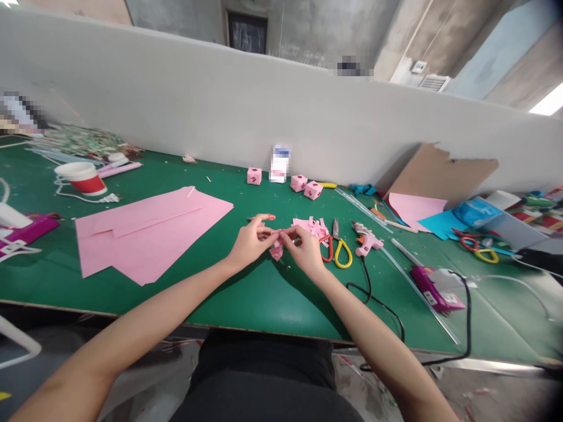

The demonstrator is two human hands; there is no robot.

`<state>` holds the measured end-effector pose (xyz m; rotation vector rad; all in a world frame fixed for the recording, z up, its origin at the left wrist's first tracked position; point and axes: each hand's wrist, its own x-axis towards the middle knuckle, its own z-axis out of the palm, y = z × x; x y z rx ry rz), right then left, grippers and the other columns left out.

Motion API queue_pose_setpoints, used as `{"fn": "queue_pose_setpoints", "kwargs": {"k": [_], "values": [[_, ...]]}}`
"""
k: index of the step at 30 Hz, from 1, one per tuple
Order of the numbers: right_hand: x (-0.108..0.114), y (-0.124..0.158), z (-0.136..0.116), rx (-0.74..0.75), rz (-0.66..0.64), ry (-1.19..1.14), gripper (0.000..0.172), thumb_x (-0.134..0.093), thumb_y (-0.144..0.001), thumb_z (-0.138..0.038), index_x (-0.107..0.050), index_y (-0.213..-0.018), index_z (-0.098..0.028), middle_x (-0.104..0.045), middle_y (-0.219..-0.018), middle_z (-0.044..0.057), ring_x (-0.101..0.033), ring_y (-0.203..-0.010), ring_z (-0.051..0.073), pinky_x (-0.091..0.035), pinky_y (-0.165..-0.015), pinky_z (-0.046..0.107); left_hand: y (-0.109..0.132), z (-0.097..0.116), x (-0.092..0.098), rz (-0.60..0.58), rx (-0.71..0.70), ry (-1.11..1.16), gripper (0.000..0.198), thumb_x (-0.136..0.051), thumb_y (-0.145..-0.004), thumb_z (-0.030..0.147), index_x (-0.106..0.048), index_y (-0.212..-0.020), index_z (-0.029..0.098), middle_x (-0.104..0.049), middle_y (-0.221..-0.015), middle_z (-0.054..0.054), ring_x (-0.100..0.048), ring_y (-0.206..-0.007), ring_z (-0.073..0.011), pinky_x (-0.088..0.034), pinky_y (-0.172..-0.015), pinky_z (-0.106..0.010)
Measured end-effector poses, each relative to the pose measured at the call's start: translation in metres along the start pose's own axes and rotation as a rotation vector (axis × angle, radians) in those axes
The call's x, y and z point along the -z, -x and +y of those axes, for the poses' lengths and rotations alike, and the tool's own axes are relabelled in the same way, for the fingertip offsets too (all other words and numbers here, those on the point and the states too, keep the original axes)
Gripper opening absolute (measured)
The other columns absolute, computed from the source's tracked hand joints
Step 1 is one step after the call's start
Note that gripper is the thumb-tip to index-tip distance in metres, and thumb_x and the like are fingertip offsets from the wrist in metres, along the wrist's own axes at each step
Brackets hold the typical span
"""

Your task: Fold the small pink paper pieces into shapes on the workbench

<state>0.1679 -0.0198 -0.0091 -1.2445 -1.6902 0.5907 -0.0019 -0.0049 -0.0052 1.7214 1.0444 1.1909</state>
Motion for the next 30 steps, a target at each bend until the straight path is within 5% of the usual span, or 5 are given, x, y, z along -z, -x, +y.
{"fn": "queue_pose_setpoints", "kwargs": {"k": [30], "values": [[-0.0019, 0.0006, -0.0005, -0.003, -0.031, -0.044, 0.018, -0.060, -0.087, -0.037, -0.067, -0.087, -0.021, -0.073, -0.086, 0.005, -0.067, -0.076, 0.017, -0.053, -0.068, 0.030, -0.0022, -0.0059, 0.0001, -0.008, -0.023, 0.011, 0.038, -0.067, -0.078, 0.022, -0.055, -0.114, 0.019, -0.075, -0.093, -0.005, -0.074, -0.087, -0.0199, -0.059, -0.082, -0.033]]}}
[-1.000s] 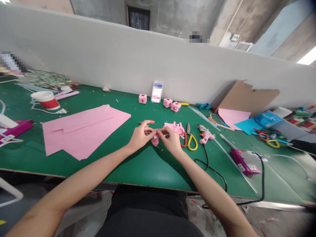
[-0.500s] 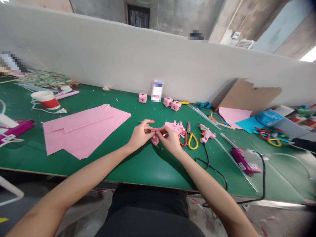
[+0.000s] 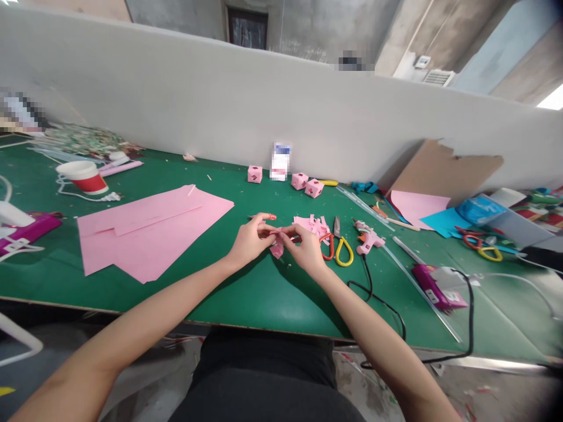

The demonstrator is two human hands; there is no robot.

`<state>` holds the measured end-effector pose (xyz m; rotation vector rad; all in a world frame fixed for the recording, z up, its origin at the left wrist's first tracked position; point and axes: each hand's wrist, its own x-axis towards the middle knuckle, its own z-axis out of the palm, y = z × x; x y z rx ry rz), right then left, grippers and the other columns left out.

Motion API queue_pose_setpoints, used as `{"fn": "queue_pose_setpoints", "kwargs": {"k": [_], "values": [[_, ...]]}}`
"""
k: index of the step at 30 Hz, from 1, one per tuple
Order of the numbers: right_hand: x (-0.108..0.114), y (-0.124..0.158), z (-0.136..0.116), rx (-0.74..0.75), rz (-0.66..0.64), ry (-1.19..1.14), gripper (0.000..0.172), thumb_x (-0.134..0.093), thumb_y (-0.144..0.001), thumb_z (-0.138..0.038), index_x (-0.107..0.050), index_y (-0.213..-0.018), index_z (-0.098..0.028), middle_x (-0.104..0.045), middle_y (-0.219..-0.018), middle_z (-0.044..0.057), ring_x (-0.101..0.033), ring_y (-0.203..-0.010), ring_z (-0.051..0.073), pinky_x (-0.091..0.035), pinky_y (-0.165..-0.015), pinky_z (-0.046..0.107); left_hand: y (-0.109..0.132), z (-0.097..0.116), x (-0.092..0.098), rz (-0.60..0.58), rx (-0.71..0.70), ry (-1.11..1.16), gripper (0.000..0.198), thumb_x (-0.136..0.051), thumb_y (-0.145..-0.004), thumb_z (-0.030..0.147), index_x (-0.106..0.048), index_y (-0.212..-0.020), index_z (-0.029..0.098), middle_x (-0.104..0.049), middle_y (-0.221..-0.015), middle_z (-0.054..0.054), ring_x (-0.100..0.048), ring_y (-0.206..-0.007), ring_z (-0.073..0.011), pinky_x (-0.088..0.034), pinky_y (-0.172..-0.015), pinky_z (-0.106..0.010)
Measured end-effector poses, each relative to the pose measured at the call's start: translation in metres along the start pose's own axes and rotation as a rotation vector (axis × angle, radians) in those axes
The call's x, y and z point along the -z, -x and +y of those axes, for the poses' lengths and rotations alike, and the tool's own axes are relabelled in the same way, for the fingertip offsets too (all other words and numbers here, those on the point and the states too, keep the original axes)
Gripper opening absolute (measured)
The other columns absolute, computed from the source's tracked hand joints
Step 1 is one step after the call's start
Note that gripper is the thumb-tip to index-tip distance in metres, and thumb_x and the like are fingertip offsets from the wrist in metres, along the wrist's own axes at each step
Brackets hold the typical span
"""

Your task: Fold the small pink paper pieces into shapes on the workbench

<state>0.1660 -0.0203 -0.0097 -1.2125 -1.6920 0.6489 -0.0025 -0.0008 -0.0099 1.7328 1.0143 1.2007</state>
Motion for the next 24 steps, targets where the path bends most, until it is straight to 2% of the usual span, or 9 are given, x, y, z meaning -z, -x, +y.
{"fn": "queue_pose_setpoints", "kwargs": {"k": [6, 11, 18, 24], "values": [[0.002, 0.001, -0.002, 0.067, -0.010, 0.031, 0.018, -0.060, -0.088, -0.035, -0.069, -0.096, -0.022, -0.072, -0.088, 0.004, -0.067, -0.078, 0.018, -0.054, -0.068, 0.030, 0.000, 0.000, 0.002, -0.006, -0.001, -0.063, 0.039, -0.067, -0.077, 0.020, -0.056, -0.114, 0.021, -0.076, -0.091, -0.003, -0.074, -0.088, -0.0203, -0.058, -0.085, -0.034], [0.002, 0.000, 0.001, 0.106, -0.008, 0.078, 0.018, -0.061, -0.089, -0.036, -0.072, -0.091, -0.022, -0.073, -0.089, 0.006, -0.067, -0.079, 0.019, -0.055, -0.069, 0.032, 0.000, -0.001, 0.002, -0.041, -0.020, -0.122, 0.039, -0.066, -0.078, 0.020, -0.056, -0.116, 0.021, -0.076, -0.090, -0.002, -0.073, -0.087, -0.0203, -0.057, -0.085, -0.033], [0.002, 0.000, 0.004, 0.226, -0.017, 0.198, 0.020, -0.055, -0.093, -0.032, -0.072, -0.096, -0.021, -0.074, -0.092, 0.007, -0.067, -0.075, 0.018, -0.055, -0.066, 0.030, 0.000, -0.001, 0.002, -0.043, -0.012, -0.115, 0.038, -0.066, -0.079, 0.020, -0.056, -0.116, 0.020, -0.076, -0.091, -0.003, -0.073, -0.089, -0.0193, -0.056, -0.088, -0.032], [0.000, -0.001, 0.008, 0.200, 0.045, 0.184, 0.020, -0.056, -0.093, -0.033, -0.070, -0.093, -0.019, -0.072, -0.085, 0.006, -0.068, -0.075, 0.019, -0.054, -0.069, 0.031, -0.001, -0.006, 0.001, -0.040, 0.029, -0.029, 0.037, -0.067, -0.080, 0.025, -0.056, -0.115, 0.019, -0.076, -0.092, -0.005, -0.074, -0.088, -0.0212, -0.057, -0.086, -0.035]]}}
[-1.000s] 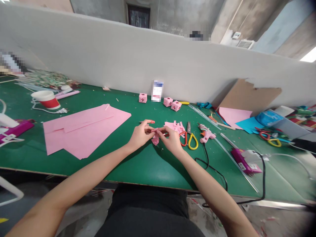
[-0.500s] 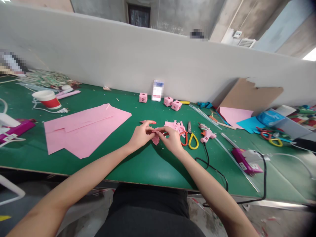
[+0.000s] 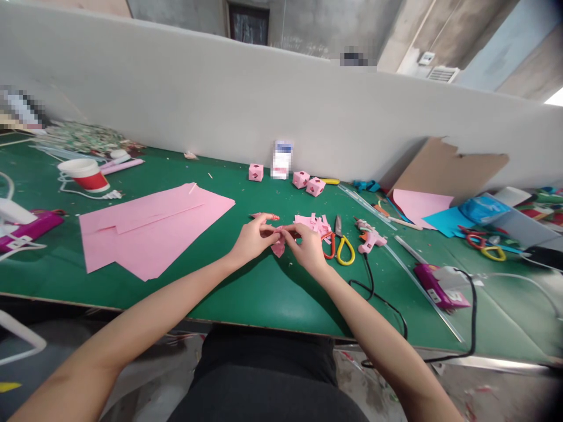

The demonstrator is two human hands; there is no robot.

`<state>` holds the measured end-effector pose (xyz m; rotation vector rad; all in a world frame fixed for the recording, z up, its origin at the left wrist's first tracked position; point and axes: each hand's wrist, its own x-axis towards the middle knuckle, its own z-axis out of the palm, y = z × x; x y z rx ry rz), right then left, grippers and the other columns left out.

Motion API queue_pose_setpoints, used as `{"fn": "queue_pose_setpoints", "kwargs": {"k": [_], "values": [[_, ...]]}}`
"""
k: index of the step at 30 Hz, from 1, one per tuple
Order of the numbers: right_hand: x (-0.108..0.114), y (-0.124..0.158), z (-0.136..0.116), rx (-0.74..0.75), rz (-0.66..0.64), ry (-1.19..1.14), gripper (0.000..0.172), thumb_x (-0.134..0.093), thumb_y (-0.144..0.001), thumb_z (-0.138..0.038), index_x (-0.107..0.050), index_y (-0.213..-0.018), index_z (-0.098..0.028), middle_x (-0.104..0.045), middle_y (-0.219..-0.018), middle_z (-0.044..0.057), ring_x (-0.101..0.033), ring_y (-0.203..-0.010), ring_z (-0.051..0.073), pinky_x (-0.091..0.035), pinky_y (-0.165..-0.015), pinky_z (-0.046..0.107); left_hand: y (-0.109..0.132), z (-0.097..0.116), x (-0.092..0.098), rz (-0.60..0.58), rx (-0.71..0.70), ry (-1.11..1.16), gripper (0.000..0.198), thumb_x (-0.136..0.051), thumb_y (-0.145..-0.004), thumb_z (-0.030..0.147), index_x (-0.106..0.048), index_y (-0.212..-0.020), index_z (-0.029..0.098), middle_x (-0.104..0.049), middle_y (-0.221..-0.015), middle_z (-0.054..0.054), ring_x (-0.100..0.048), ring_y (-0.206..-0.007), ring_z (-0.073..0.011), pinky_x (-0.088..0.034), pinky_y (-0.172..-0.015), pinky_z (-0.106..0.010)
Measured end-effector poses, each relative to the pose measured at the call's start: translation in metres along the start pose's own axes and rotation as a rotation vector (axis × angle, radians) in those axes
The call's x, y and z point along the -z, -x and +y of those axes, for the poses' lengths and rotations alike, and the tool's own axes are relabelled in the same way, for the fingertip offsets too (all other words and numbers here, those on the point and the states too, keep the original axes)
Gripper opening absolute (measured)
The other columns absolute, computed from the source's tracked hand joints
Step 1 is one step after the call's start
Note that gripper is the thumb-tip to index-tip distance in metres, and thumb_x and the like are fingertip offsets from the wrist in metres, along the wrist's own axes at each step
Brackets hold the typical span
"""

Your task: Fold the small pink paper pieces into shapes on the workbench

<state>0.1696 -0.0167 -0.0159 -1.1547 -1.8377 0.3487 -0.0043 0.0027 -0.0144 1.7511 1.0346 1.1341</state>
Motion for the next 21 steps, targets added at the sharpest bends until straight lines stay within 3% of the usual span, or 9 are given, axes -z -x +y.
{"fn": "queue_pose_setpoints", "kwargs": {"k": [6, 8, 12, 14, 17, 21], "values": [[-0.001, 0.001, -0.006, 0.015, 0.060, -0.063, 0.022, -0.055, -0.093, -0.036, -0.069, -0.091, -0.019, -0.071, -0.086, 0.007, -0.067, -0.078, 0.020, -0.055, -0.075, 0.035, 0.001, 0.002, -0.001, 0.019, -0.046, 0.001, 0.033, -0.068, -0.082, 0.025, -0.056, -0.112, 0.018, -0.076, -0.091, -0.005, -0.075, -0.084, -0.0202, -0.060, -0.080, -0.033], [0.000, 0.002, -0.011, -0.001, 0.071, -0.166, 0.022, -0.058, -0.092, -0.039, -0.068, -0.092, -0.020, -0.070, -0.089, 0.007, -0.066, -0.080, 0.020, -0.055, -0.076, 0.034, 0.002, 0.005, 0.002, 0.076, -0.190, -0.113, 0.029, -0.065, -0.085, 0.026, -0.057, -0.112, 0.018, -0.076, -0.094, -0.005, -0.074, -0.087, -0.0195, -0.060, -0.081, -0.032], [0.005, 0.002, -0.018, -0.113, 0.061, -0.503, 0.034, -0.051, -0.093, -0.051, -0.066, -0.099, -0.021, -0.070, -0.096, 0.007, -0.066, -0.089, 0.019, -0.056, -0.078, 0.033, 0.005, 0.009, 0.015, 0.247, -0.751, -0.434, 0.021, -0.062, -0.088, 0.017, -0.062, -0.108, 0.021, -0.075, -0.106, -0.004, -0.071, -0.100, -0.0176, -0.056, -0.094, -0.032], [0.007, 0.002, -0.019, -0.158, 0.015, -0.612, 0.042, -0.043, -0.095, -0.056, -0.066, -0.097, -0.021, -0.069, -0.094, 0.007, -0.066, -0.088, 0.019, -0.056, -0.076, 0.033, 0.005, 0.009, 0.022, 0.241, -0.962, -0.472, 0.030, -0.063, -0.087, 0.011, -0.060, -0.114, 0.022, -0.075, -0.107, -0.004, -0.071, -0.101, -0.0165, -0.057, -0.092, -0.031], [0.010, 0.003, -0.020, -0.165, -0.070, -0.639, 0.047, -0.043, -0.093, -0.061, -0.068, -0.088, -0.021, -0.067, -0.086, 0.006, -0.065, -0.080, 0.019, -0.055, -0.073, 0.033, 0.006, 0.011, 0.026, 0.204, -1.103, -0.479, 0.041, -0.064, -0.085, 0.007, -0.056, -0.122, 0.023, -0.074, -0.112, -0.005, -0.069, -0.105, -0.0166, -0.059, -0.090, -0.030], [0.010, 0.005, -0.025, -0.157, -0.090, -0.638, 0.041, -0.053, -0.089, -0.059, -0.067, -0.085, -0.020, -0.066, -0.079, 0.004, -0.063, -0.073, 0.017, -0.053, -0.070, 0.032, 0.007, 0.014, 0.024, 0.219, -1.080, -0.434, 0.042, -0.063, -0.086, 0.006, -0.055, -0.123, 0.022, -0.074, -0.109, -0.004, -0.070, -0.103, -0.0159, -0.059, -0.089, -0.029]]}}
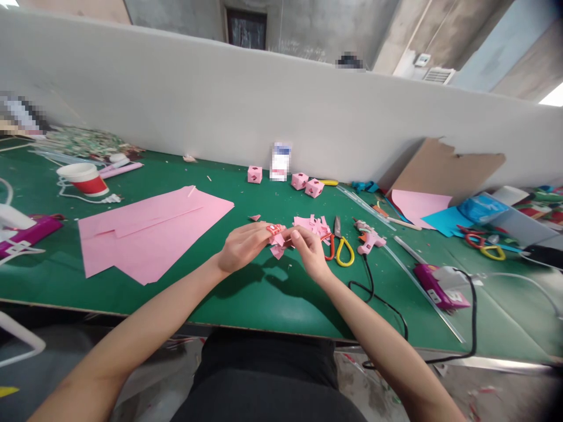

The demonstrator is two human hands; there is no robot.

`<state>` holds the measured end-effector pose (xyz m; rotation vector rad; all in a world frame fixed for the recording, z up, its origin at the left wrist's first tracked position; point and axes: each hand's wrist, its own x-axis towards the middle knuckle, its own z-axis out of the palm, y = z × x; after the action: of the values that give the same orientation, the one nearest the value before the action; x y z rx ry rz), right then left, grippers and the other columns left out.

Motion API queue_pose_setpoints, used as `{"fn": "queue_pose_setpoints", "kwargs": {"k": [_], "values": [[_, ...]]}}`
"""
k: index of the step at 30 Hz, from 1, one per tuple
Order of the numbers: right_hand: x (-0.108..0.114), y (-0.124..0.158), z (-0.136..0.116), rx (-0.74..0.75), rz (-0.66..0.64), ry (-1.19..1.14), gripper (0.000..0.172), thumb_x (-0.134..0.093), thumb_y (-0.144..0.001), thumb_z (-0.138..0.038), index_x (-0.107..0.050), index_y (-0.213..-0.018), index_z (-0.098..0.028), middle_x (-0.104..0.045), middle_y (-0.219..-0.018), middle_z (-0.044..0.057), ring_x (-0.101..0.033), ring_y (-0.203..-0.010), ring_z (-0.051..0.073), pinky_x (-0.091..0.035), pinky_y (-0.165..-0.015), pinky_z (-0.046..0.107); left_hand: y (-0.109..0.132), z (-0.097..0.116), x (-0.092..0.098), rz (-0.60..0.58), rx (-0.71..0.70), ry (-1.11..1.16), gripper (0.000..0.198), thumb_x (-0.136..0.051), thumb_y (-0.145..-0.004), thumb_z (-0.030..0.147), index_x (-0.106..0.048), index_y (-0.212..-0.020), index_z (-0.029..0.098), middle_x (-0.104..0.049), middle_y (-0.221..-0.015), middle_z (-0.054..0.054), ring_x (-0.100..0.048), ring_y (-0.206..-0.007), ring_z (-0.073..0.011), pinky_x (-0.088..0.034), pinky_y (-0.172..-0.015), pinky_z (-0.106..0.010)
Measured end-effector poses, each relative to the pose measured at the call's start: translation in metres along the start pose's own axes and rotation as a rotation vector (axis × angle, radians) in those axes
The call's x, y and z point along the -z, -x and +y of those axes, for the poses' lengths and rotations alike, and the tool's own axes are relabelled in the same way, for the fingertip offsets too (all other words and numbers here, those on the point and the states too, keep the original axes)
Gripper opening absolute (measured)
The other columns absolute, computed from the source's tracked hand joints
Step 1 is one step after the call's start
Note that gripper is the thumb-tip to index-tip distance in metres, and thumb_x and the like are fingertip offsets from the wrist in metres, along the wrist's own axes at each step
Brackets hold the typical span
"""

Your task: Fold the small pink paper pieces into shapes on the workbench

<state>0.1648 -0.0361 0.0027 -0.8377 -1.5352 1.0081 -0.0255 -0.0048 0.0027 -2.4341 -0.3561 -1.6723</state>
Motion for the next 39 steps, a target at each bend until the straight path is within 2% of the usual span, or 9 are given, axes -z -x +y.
{"fn": "queue_pose_setpoints", "kwargs": {"k": [6, 12, 19, 21, 24, 26, 28, 31, 39], "values": [[0.003, -0.003, 0.003, 0.000, 0.097, 0.021, 0.031, -0.073, -0.078, -0.048, -0.067, -0.094, -0.022, -0.068, -0.089, 0.004, -0.063, -0.076, 0.017, -0.053, -0.068, 0.030, 0.001, 0.003, -0.006, -0.060, 0.236, -0.059, 0.025, -0.061, -0.089, 0.016, -0.061, -0.114, 0.023, -0.075, -0.106, -0.002, -0.072, -0.099, -0.0152, -0.057, -0.092, -0.028], [0.018, -0.013, 0.017, -0.081, 0.000, 0.083, 0.028, -0.078, -0.072, -0.045, -0.072, -0.084, -0.020, -0.072, -0.080, 0.004, -0.065, -0.069, 0.017, -0.053, -0.067, 0.031, 0.001, 0.002, -0.010, -0.207, 0.492, 0.011, 0.036, -0.062, -0.090, 0.022, -0.050, -0.124, 0.020, -0.076, -0.102, -0.004, -0.071, -0.103, -0.0181, -0.058, -0.085, -0.028], [0.023, -0.013, 0.018, -0.044, -0.046, 0.213, 0.030, -0.077, -0.073, -0.045, -0.074, -0.087, -0.019, -0.074, -0.083, 0.005, -0.067, -0.073, 0.018, -0.054, -0.071, 0.032, -0.004, 0.005, -0.010, -0.282, 0.643, 0.109, 0.032, -0.062, -0.089, 0.022, -0.053, -0.119, 0.021, -0.076, -0.102, -0.003, -0.072, -0.099, -0.0192, -0.056, -0.086, -0.030], [0.023, -0.012, 0.013, -0.051, -0.051, 0.205, 0.031, -0.075, -0.075, -0.045, -0.074, -0.092, -0.019, -0.074, -0.086, 0.006, -0.068, -0.075, 0.018, -0.055, -0.071, 0.032, -0.006, 0.005, -0.010, -0.285, 0.766, 0.221, 0.032, -0.064, -0.087, 0.024, -0.054, -0.118, 0.021, -0.077, -0.098, -0.004, -0.073, -0.094, -0.0200, -0.057, -0.085, -0.031], [0.024, -0.011, 0.006, -0.049, -0.064, 0.172, 0.031, -0.069, -0.081, -0.046, -0.073, -0.099, -0.020, -0.074, -0.094, 0.007, -0.069, -0.081, 0.019, -0.055, -0.073, 0.032, -0.007, 0.004, -0.012, -0.250, 1.051, 0.488, 0.039, -0.071, -0.081, 0.029, -0.056, -0.115, 0.018, -0.077, -0.089, -0.006, -0.074, -0.087, -0.0226, -0.059, -0.080, -0.034], [0.024, -0.011, 0.004, -0.030, -0.077, 0.196, 0.031, -0.068, -0.083, -0.045, -0.072, -0.102, -0.020, -0.073, -0.097, 0.007, -0.068, -0.083, 0.018, -0.055, -0.071, 0.031, -0.006, 0.002, -0.015, -0.206, 1.233, 0.658, 0.044, -0.077, -0.076, 0.029, -0.056, -0.112, 0.016, -0.076, -0.087, -0.008, -0.074, -0.083, -0.0237, -0.060, -0.076, -0.035], [0.025, -0.011, 0.006, -0.015, -0.097, 0.245, 0.031, -0.068, -0.083, -0.044, -0.073, -0.103, -0.020, -0.073, -0.097, 0.007, -0.067, -0.081, 0.018, -0.054, -0.068, 0.029, -0.006, 0.001, -0.017, -0.174, 1.351, 0.759, 0.044, -0.079, -0.072, 0.026, -0.057, -0.108, 0.014, -0.076, -0.086, -0.010, -0.074, -0.079, -0.0230, -0.061, -0.073, -0.035], [0.025, -0.012, 0.011, 0.007, -0.098, 0.294, 0.030, -0.069, -0.083, -0.041, -0.073, -0.104, -0.021, -0.074, -0.097, 0.006, -0.066, -0.080, 0.017, -0.053, -0.067, 0.028, -0.006, 0.001, -0.017, -0.177, 1.408, 0.797, 0.037, -0.080, -0.071, 0.024, -0.060, -0.101, 0.013, -0.076, -0.081, -0.009, -0.074, -0.076, -0.0214, -0.060, -0.072, -0.035], [0.027, -0.014, 0.016, 0.041, -0.100, 0.300, 0.026, -0.070, -0.082, -0.042, -0.076, -0.102, -0.026, -0.075, -0.095, 0.005, -0.068, -0.083, 0.018, -0.055, -0.071, 0.030, -0.008, 0.002, -0.016, -0.213, 1.388, 0.786, 0.031, -0.077, -0.074, 0.024, -0.062, -0.098, 0.014, -0.076, -0.078, -0.007, -0.074, -0.076, -0.0203, -0.061, -0.072, -0.034]]}}
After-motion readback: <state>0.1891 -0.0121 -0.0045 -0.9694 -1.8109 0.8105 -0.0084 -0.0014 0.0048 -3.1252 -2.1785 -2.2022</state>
